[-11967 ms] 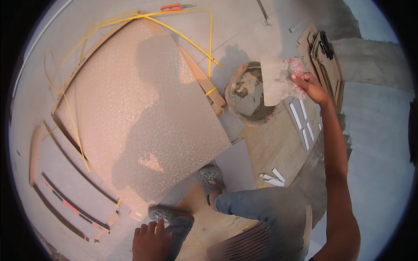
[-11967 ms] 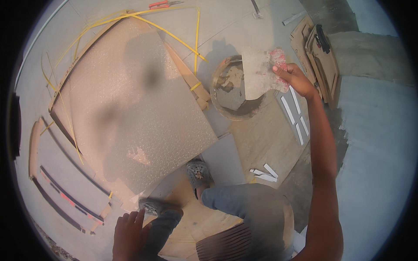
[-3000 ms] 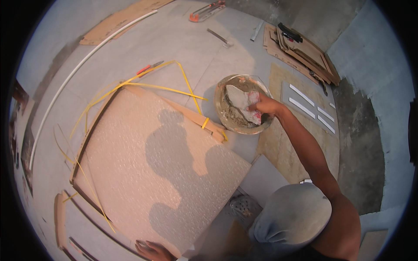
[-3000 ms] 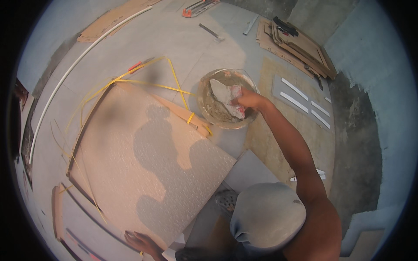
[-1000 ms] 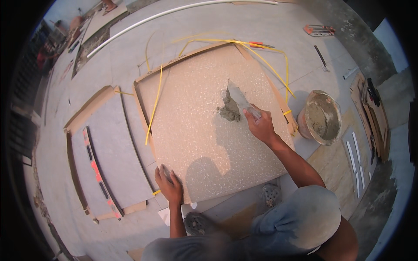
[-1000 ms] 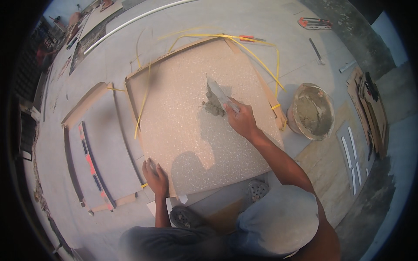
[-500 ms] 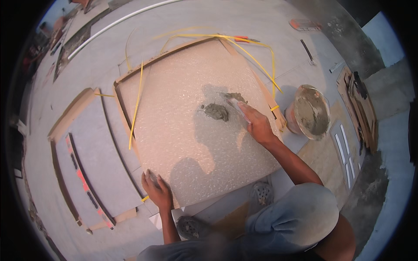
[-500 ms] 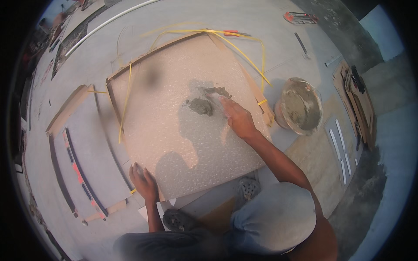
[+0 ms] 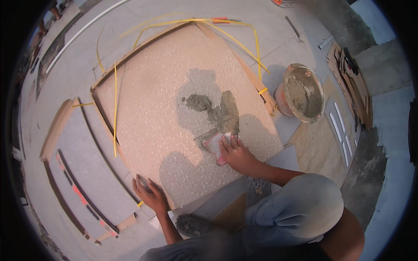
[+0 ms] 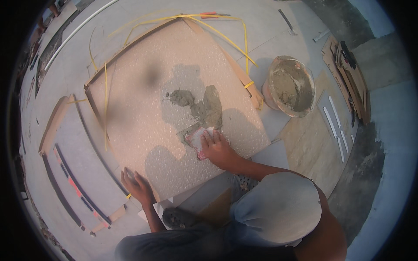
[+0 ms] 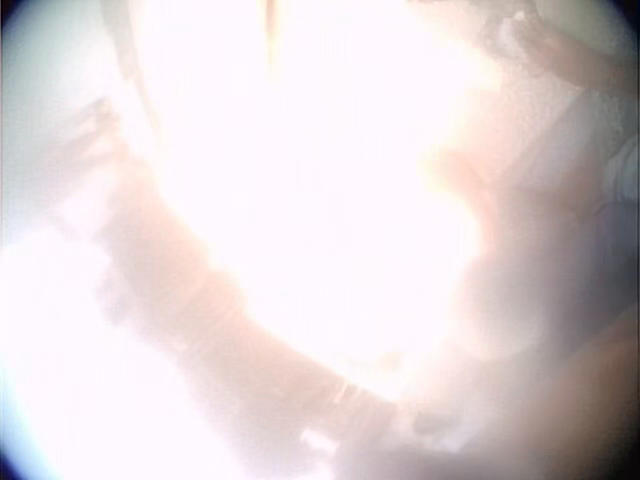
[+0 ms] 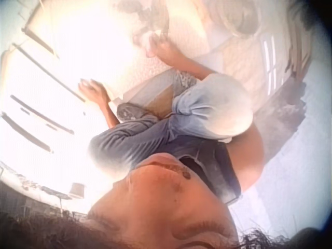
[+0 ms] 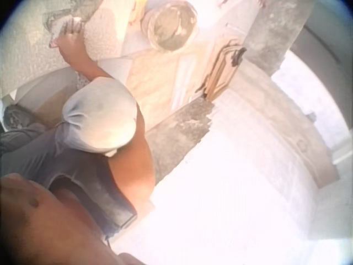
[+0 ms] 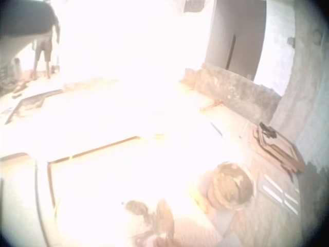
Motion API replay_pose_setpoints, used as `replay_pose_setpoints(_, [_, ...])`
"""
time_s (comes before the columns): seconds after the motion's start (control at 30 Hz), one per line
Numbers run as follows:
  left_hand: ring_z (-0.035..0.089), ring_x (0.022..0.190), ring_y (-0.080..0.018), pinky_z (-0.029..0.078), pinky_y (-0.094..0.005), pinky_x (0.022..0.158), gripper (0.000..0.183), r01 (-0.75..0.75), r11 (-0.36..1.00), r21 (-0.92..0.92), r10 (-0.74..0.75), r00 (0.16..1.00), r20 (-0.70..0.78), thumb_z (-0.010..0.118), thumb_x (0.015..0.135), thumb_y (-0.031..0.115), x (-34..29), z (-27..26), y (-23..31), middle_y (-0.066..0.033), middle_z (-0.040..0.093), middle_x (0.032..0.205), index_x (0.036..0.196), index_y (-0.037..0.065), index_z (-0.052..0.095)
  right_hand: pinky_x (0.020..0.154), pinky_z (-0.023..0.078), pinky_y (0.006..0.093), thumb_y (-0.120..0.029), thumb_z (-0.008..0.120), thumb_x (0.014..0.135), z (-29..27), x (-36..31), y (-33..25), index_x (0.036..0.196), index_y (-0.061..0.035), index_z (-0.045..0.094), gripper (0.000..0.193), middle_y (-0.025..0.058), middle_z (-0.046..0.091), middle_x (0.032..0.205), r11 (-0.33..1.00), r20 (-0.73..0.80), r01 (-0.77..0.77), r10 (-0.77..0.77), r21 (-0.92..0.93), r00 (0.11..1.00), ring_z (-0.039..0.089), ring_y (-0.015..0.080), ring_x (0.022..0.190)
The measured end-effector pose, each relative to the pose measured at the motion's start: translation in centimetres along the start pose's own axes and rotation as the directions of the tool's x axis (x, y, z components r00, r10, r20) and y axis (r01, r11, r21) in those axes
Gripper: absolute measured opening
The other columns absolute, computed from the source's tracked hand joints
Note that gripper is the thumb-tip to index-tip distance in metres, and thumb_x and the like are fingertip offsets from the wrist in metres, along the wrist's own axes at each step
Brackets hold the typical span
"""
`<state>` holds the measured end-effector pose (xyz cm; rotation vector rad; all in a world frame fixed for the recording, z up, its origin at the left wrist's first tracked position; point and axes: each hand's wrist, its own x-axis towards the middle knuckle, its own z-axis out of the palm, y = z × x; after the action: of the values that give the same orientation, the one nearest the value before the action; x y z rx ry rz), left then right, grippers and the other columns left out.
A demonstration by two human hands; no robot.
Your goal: The person scoops adhesive from a bucket using a trowel and spreads it onto a large tile laid on the floor. They repeatedly dip the trowel into the bucket and apply the adhesive in a spreading motion across the tile surface.
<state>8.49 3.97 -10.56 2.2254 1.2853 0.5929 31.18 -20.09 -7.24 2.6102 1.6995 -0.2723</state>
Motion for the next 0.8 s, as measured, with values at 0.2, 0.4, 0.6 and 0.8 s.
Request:
replay_pose_setpoints(0.2, [0.039, 0.132, -0.0390, 0.031, -0.0459, 0.109, 0.045, 0.035, 0.996, 0.086, -0.034, 0.999, -0.021, 0.052, 0.096, 0.020, 0.2, -0.4, 0.0, -0.0238, 0.041, 0.140, 0.136, -0.001, 0.046, 0.091, 0.050, 0.0410, -0.013, 0.058, 0.087, -4.6, -1.5, -3.5, 0.126, 0.0084, 0.052, 0.045, 0.0282, 0.060, 0.120, 0.918, -0.079, 0.112, -0.088, 0.380, 0.993, 0.063, 0.0385, 0.107])
replay_pose_setpoints(0.4, [0.040, 0.131, -0.0397, 0.033, -0.0459, 0.108, 0.044, -0.015, 0.997, 0.078, 0.017, 1.000, -0.025, 0.053, 0.096, 0.019, 0.3, -0.2, -1.2, -0.0244, 0.042, 0.139, 0.135, 0.000, 0.047, 0.076, 0.053, 0.0292, -0.015, 0.066, 0.090, -4.3, 3.4, -3.1, 0.120, 0.0035, 0.057, 0.037, 0.0144, 0.067, 0.108, -0.147, 0.233, -0.191, 0.370, 0.970, 0.899, 0.067, 0.0190, 0.091])
replay_pose_setpoints(0.6, [0.042, 0.128, -0.0413, 0.035, -0.0459, 0.106, 0.043, -0.019, 0.996, 0.085, 0.022, 0.999, -0.025, 0.054, 0.095, 0.016, 0.2, -0.5, -1.1, -0.0261, 0.042, 0.138, 0.134, 0.000, 0.048, 0.052, 0.054, 0.0276, -0.017, 0.076, 0.082, 1.7, 3.7, -5.3, 0.114, 0.0046, 0.060, 0.041, 0.0116, 0.068, 0.094, -0.273, 0.428, -0.335, 0.454, 0.902, 0.782, 0.068, 0.0139, 0.074])
replay_pose_setpoints(0.8, [0.042, 0.127, -0.0422, 0.036, -0.0456, 0.105, 0.043, -0.035, 0.996, 0.085, 0.038, 0.999, -0.033, 0.055, 0.095, 0.015, 0.2, -0.8, -1.0, -0.0268, 0.042, 0.138, 0.133, -0.001, 0.048, 0.046, 0.051, 0.0263, -0.020, 0.076, 0.082, -0.4, 0.8, -5.9, 0.101, 0.0057, 0.064, 0.034, 0.0109, 0.068, 0.074, -0.159, 0.529, -0.521, 0.465, 0.839, 0.710, 0.066, 0.0143, 0.055])
